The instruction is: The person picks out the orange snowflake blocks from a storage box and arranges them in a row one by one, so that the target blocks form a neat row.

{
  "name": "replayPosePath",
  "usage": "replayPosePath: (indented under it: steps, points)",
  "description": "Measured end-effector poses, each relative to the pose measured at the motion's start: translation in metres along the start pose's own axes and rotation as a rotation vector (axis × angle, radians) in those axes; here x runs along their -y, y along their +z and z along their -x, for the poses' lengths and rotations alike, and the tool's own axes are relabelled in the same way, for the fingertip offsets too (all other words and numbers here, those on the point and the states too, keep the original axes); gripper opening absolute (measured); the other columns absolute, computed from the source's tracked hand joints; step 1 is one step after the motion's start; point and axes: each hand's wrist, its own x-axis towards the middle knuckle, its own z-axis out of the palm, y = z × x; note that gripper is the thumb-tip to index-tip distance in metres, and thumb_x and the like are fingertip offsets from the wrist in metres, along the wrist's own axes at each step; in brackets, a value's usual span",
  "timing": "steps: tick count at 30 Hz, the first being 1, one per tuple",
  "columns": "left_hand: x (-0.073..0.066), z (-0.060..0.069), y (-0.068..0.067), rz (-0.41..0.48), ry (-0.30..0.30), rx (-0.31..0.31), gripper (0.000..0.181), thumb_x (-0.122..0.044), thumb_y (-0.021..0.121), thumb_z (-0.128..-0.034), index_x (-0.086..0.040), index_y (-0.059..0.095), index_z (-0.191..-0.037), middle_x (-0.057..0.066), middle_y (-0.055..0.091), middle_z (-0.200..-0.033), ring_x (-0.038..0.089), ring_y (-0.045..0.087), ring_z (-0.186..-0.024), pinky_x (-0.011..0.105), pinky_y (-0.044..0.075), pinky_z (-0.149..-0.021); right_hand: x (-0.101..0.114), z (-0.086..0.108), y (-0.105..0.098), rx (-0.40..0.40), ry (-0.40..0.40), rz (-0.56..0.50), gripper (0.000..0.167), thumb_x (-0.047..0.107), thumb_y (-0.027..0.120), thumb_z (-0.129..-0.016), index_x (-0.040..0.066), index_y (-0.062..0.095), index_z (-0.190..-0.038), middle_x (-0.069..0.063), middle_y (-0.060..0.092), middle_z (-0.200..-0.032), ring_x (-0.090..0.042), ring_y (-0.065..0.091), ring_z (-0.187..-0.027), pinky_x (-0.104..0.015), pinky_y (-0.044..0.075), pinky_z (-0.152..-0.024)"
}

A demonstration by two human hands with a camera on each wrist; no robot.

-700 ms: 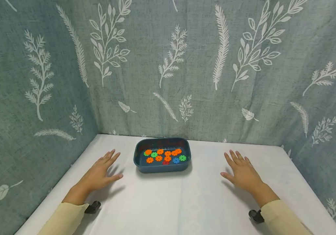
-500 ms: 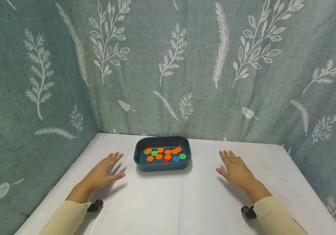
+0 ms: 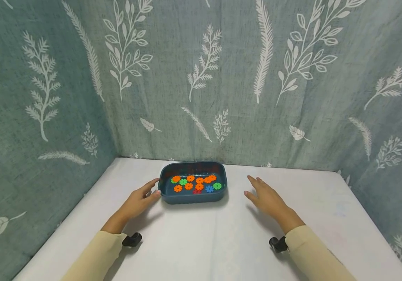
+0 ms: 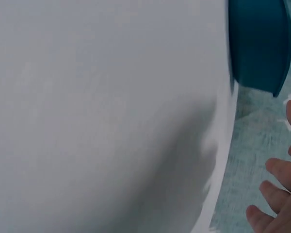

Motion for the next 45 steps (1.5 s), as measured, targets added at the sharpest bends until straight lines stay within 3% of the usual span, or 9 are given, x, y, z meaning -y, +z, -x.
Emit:
replayPosePath:
  steps: [5,12,19,22,28,34,39,45]
  points:
    - [-0.003,-0.011,0.008,0.019,0.027,-0.020,0.061,-0.051,0.058,-0.0946,-0.022,0.043,-0.147,0.013,0.044,-0.148,0.037,0.045,-0.131,0.054,0.032,-0.107,0.011,-0.009,0.002,-0.015,-0.033,-0.043,0.066,0.044,0.049,-0.101,0.006,0.032,-0.152,-0.028,0.033,-0.150,-0.046,0.029,-0.137,-0.060,0.023,-0.109]
    - [-0.004,-0.023,0.019,0.044,-0.020,-0.029,0.066,-0.049,0.061,-0.0930,-0.021,0.037,-0.148,0.023,0.043,-0.145,0.039,0.048,-0.128,0.055,0.035,-0.105,0.029,-0.022,-0.001,-0.069,-0.074,-0.072,0.058,0.040,0.050,-0.101,0.004,0.042,-0.147,-0.018,0.047,-0.144,-0.039,0.040,-0.133,-0.055,0.029,-0.109]
    - [-0.004,-0.023,0.020,0.080,-0.031,0.002,0.061,-0.035,0.060,-0.0957,-0.021,0.034,-0.149,0.022,0.037,-0.150,0.039,0.043,-0.131,0.056,0.031,-0.107,0.046,-0.040,0.001,-0.099,-0.061,-0.073,0.048,0.034,0.054,-0.100,0.004,0.053,-0.138,-0.012,0.064,-0.116,-0.031,0.057,-0.104,-0.051,0.045,-0.091]
    - [-0.006,-0.023,0.015,0.088,-0.023,0.017,0.060,-0.032,0.060,-0.0963,-0.021,0.034,-0.149,0.020,0.036,-0.151,0.040,0.041,-0.133,0.056,0.031,-0.107,0.054,-0.048,0.002,-0.088,-0.061,-0.077,0.048,0.033,0.057,-0.099,0.004,0.054,-0.137,-0.011,0.064,-0.113,-0.030,0.057,-0.101,-0.050,0.047,-0.088]
    - [-0.003,-0.019,0.012,0.103,-0.015,0.013,0.058,-0.029,0.059,-0.0971,-0.022,0.035,-0.150,0.015,0.032,-0.154,0.039,0.036,-0.137,0.055,0.030,-0.108,0.072,-0.063,0.009,-0.076,-0.114,-0.037,0.037,0.024,0.065,-0.095,0.006,0.064,-0.127,-0.004,0.066,-0.105,-0.027,0.056,-0.104,-0.046,0.047,-0.089]
    - [0.006,-0.012,0.020,0.112,-0.026,0.023,0.071,-0.044,0.064,-0.0925,-0.029,0.031,-0.153,0.012,0.031,-0.156,0.037,0.033,-0.139,0.060,0.026,-0.109,0.087,-0.074,0.022,-0.051,-0.092,0.016,0.027,0.018,0.070,-0.090,0.008,0.071,-0.115,0.000,0.069,-0.099,-0.021,0.055,-0.093,-0.040,0.048,-0.083]
    - [0.014,-0.004,0.025,0.148,-0.056,0.013,0.082,-0.049,0.071,-0.0852,-0.036,0.028,-0.154,0.013,0.032,-0.155,0.037,0.032,-0.140,0.065,0.021,-0.107,0.098,-0.083,0.033,0.024,-0.082,0.108,0.028,0.023,0.071,-0.090,0.012,0.072,-0.116,0.000,0.070,-0.107,-0.022,0.054,-0.099,-0.041,0.039,-0.082]
    - [0.013,-0.007,0.024,0.200,-0.037,-0.014,0.080,-0.045,0.073,-0.0850,-0.038,0.030,-0.152,0.009,0.034,-0.155,0.034,0.036,-0.138,0.062,0.023,-0.109,0.104,-0.099,0.037,0.094,-0.086,0.234,0.030,0.027,0.072,-0.090,0.018,0.071,-0.118,0.003,0.070,-0.108,-0.024,0.054,-0.102,-0.044,0.032,-0.074]
